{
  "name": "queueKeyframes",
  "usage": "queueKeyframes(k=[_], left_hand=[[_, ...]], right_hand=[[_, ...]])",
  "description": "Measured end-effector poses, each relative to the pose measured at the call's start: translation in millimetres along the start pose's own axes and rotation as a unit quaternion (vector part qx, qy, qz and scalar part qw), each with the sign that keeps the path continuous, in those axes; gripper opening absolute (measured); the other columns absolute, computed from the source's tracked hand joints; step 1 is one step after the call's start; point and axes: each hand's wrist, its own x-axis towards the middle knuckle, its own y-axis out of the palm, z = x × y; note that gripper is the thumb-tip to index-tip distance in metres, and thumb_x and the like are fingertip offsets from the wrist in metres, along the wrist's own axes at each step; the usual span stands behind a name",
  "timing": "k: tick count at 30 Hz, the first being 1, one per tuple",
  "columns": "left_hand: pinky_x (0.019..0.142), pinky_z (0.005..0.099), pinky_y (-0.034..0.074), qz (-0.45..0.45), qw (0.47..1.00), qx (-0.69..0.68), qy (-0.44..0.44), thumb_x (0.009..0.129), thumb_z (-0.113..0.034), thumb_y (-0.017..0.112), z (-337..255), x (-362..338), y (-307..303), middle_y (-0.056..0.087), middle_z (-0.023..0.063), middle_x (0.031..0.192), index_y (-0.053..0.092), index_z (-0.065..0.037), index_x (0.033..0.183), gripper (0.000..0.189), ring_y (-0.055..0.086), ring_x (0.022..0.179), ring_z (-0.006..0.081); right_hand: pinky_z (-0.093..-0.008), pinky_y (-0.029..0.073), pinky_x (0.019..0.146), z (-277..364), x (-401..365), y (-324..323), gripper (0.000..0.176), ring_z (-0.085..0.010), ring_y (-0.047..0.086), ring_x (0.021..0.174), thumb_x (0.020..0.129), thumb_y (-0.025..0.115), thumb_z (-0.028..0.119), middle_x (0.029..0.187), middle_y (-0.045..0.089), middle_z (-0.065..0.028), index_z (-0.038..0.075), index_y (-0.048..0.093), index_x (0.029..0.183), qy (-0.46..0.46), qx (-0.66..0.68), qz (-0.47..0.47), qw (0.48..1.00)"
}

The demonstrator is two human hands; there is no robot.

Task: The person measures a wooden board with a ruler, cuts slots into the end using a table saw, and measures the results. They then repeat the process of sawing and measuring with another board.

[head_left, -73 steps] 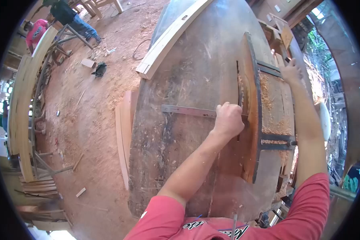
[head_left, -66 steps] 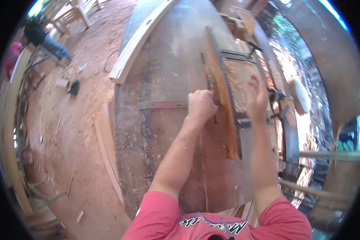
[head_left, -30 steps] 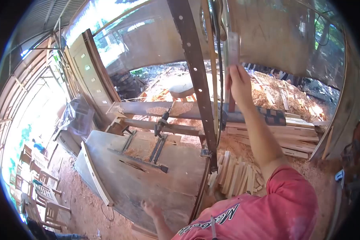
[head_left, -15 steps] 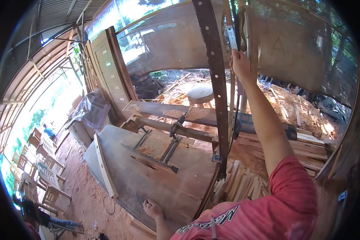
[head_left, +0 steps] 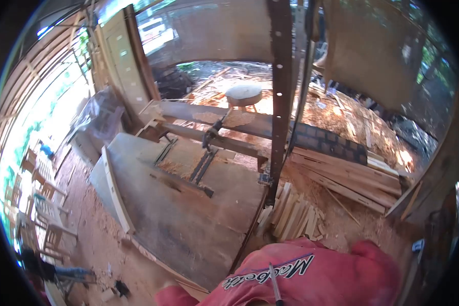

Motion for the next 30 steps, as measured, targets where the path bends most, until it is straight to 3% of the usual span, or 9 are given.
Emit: queueKeyframes(k=[4,10,14,16,17,19,24,29,30], left_hand=[[0.072,0.047,0.055,0.104,0.994,-0.046,0.002,0.093,-0.018,0.056,-47.0,-1.6,13.3,0.068,0.0238,0.097,0.057,0.005,0.117,0.033,0.067,0.088,0.0369],[0.074,0.0458,0.055,0.176,0.981,-0.059,0.055,0.089,-0.021,0.06,-125.7,-8.8,36.2,0.068,0.0232,0.096,0.059,0.005,0.113,0.035,0.068,0.088,0.0353],[0.074,0.0449,0.055,0.192,0.978,-0.056,0.063,0.087,-0.022,0.063,-129.1,-5.0,35.9,0.068,0.0227,0.095,0.06,0.005,0.111,0.036,0.068,0.088,0.0343],[0.075,0.0445,0.055,0.194,0.977,-0.058,0.073,0.086,-0.023,0.065,-129.4,-6.1,41.9,0.069,0.0225,0.095,0.06,0.006,0.109,0.037,0.068,0.088,0.0338],[0.075,0.0443,0.055,0.195,0.976,-0.06,0.077,0.086,-0.024,0.066,-130.0,-5.4,44.2,0.069,0.0224,0.094,0.061,0.006,0.109,0.038,0.068,0.088,0.0335],[0.076,0.0439,0.055,0.199,0.975,-0.063,0.076,0.085,-0.025,0.067,-119.9,-4.7,46.3,0.069,0.0222,0.094,0.061,0.006,0.107,0.038,0.068,0.088,0.033],[0.077,0.0428,0.055,0.204,0.974,-0.073,0.067,0.082,-0.027,0.071,-95.8,6.1,44.5,0.069,0.0217,0.093,0.063,0.006,0.104,0.041,0.068,0.088,0.0317],[0.078,0.0417,0.056,0.216,0.972,-0.078,0.057,0.08,-0.03,0.075,-55.2,11.5,41.3,0.069,0.0212,0.091,0.064,0.006,0.101,0.043,0.068,0.088,0.0304],[0.078,0.0415,0.056,0.218,0.971,-0.079,0.052,0.079,-0.03,0.075,-42.2,12.9,37.4,0.069,0.0211,0.091,0.065,0.006,0.101,0.043,0.068,0.088,0.0301]], right_hand=[[-0.042,0.051,0.078,-147.5,-131.8,84.4,0.035,-0.0275,0.064,0.091,0.096,0.054,0.028,0.103,0.068,-0.0156,0.003,0.064,0.118,0.274,0.166,0.113,0.94],[-0.0461,0.054,0.074,-210.4,-245.8,184.4,0.039,-0.0291,0.066,0.089,0.098,0.052,0.036,0.099,0.067,-0.0137,0.006,0.062,0.12,0.386,0.315,0.084,0.863],[-0.044,0.054,0.07,-228.8,-250.9,130.7,0.036,-0.0238,0.064,0.079,0.095,0.052,0.036,0.101,0.065,-0.0091,0.006,0.063,0.112,0.265,0.275,-0.058,0.922],[-0.0375,0.053,0.068,-97.7,-293.6,44.2,0.033,-0.0202,0.064,0.079,0.092,0.053,0.029,0.102,0.067,-0.0089,0.005,0.064,0.111,0.257,0.184,-0.067,0.946],[-0.0348,0.053,0.068,-127.4,-268.9,42.8,0.033,-0.0202,0.065,0.079,0.091,0.055,0.03,0.097,0.067,-0.0095,0.004,0.064,0.11,0.171,0.137,-0.085,0.972],[-0.036,0.053,0.068,-103.3,-265.3,8.8,0.037,-0.0205,0.066,0.078,0.091,0.057,0.028,0.098,0.069,-0.0105,0.002,0.064,0.117,0.125,0.088,-0.132,0.979],[-0.0354,0.053,0.071,-68.5,-267.7,-68.3,0.035,-0.0183,0.065,0.076,0.087,0.064,0.027,0.091,0.071,-0.0094,0.001,0.069,0.11,0.161,0.125,-0.136,0.969],[-0.0352,0.053,0.074,-144.4,-210.4,-87.9,0.034,-0.0182,0.065,0.08,0.086,0.068,0.025,0.093,0.072,-0.0106,0.0,0.07,0.109,0.212,0.013,-0.161,0.964],[-0.0359,0.053,0.075,-151.2,-192.5,-84.1,0.034,-0.0198,0.065,0.081,0.086,0.068,0.025,0.095,0.072,-0.0119,0.0,0.07,0.108,0.159,-0.004,-0.145,0.977]])
